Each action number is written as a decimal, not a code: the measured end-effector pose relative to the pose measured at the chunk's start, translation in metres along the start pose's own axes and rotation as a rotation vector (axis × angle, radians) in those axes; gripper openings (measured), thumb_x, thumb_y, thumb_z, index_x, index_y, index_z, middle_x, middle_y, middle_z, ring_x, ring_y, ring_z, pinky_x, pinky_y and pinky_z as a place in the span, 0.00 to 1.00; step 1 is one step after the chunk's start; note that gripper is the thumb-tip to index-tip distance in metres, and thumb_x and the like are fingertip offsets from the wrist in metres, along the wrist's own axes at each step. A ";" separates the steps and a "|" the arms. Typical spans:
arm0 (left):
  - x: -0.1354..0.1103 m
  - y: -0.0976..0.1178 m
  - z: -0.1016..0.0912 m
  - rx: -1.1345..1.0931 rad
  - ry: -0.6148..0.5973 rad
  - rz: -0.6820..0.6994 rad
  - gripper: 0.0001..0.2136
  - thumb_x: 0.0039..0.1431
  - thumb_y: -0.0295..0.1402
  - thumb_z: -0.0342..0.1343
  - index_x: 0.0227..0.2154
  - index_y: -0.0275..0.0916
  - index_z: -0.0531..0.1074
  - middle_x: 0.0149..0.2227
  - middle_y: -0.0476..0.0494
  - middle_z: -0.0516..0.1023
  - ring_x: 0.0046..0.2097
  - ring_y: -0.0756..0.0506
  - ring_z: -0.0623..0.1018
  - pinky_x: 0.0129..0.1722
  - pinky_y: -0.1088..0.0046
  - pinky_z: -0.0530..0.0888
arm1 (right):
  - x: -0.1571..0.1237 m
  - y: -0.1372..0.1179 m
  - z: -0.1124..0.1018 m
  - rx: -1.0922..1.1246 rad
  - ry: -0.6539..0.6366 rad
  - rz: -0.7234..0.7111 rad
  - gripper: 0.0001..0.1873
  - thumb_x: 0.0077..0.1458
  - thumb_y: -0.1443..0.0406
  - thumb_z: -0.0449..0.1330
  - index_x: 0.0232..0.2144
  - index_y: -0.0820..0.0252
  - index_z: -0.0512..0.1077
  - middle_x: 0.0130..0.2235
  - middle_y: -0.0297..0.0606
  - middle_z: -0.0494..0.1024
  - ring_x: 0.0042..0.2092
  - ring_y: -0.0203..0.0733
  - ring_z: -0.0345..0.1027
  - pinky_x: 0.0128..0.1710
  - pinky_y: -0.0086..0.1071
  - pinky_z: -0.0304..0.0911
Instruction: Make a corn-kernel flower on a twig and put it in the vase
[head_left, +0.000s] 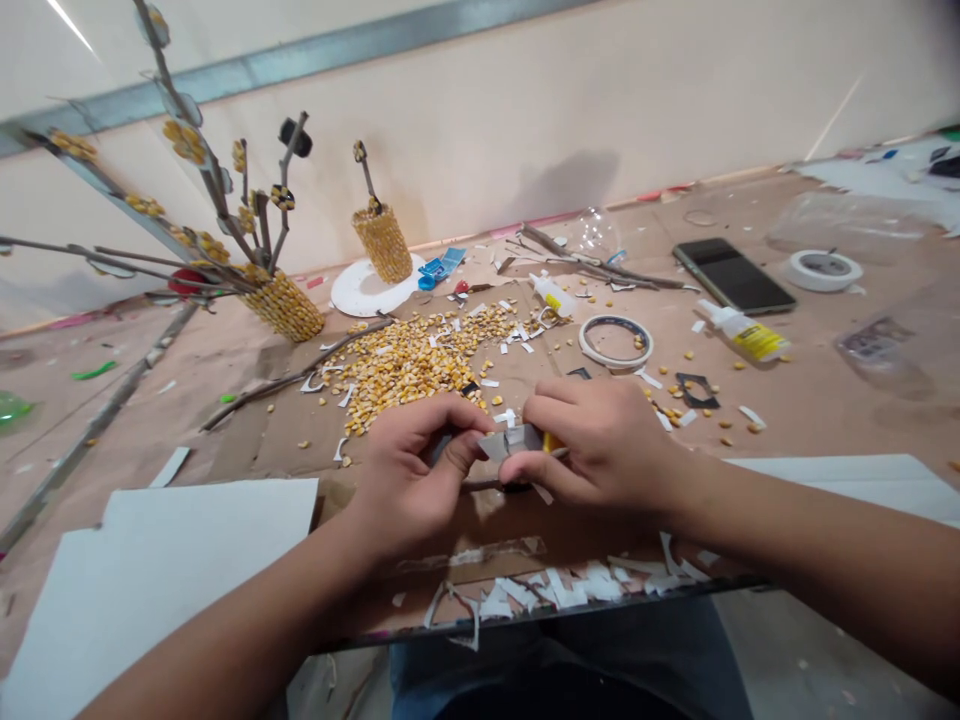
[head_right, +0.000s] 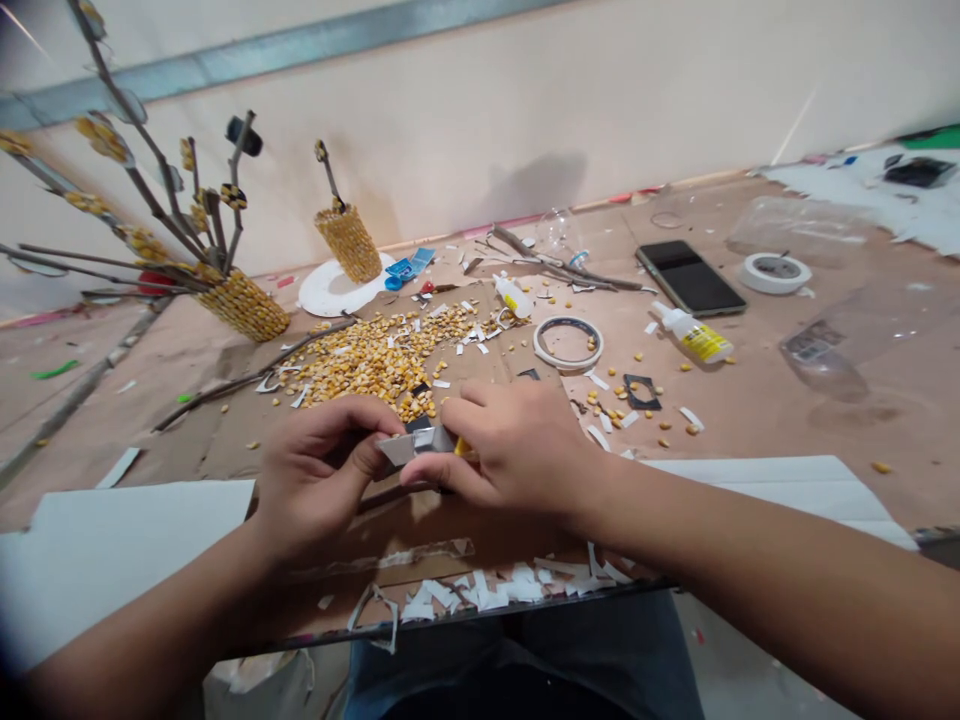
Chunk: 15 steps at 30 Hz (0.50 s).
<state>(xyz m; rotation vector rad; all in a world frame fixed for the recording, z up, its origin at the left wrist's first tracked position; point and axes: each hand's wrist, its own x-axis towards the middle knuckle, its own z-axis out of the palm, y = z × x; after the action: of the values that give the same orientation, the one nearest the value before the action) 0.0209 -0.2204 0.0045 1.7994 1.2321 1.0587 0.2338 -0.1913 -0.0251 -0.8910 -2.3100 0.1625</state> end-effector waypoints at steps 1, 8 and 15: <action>0.001 -0.001 0.000 -0.016 0.006 -0.015 0.04 0.60 0.30 0.61 0.29 0.40 0.77 0.27 0.47 0.81 0.26 0.49 0.74 0.27 0.72 0.70 | 0.000 0.000 0.000 0.001 0.006 0.005 0.34 0.70 0.41 0.50 0.25 0.60 0.71 0.24 0.34 0.69 0.25 0.35 0.58 0.27 0.32 0.42; 0.001 -0.010 0.006 -0.081 0.012 -0.106 0.05 0.64 0.33 0.61 0.34 0.39 0.79 0.25 0.48 0.78 0.25 0.50 0.74 0.25 0.75 0.70 | 0.001 0.006 0.003 -0.036 -0.026 0.037 0.35 0.72 0.42 0.46 0.26 0.60 0.71 0.24 0.35 0.71 0.25 0.37 0.58 0.27 0.33 0.41; 0.000 -0.020 0.008 0.086 0.077 0.056 0.04 0.63 0.33 0.64 0.38 0.40 0.81 0.35 0.45 0.86 0.34 0.47 0.82 0.39 0.71 0.78 | 0.001 0.008 0.003 -0.031 -0.052 0.070 0.35 0.72 0.41 0.45 0.26 0.59 0.71 0.23 0.35 0.70 0.26 0.38 0.59 0.28 0.34 0.40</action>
<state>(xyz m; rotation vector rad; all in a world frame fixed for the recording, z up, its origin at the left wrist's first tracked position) 0.0203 -0.2153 -0.0161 1.8834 1.2974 1.1320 0.2358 -0.1836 -0.0294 -0.9952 -2.3356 0.1821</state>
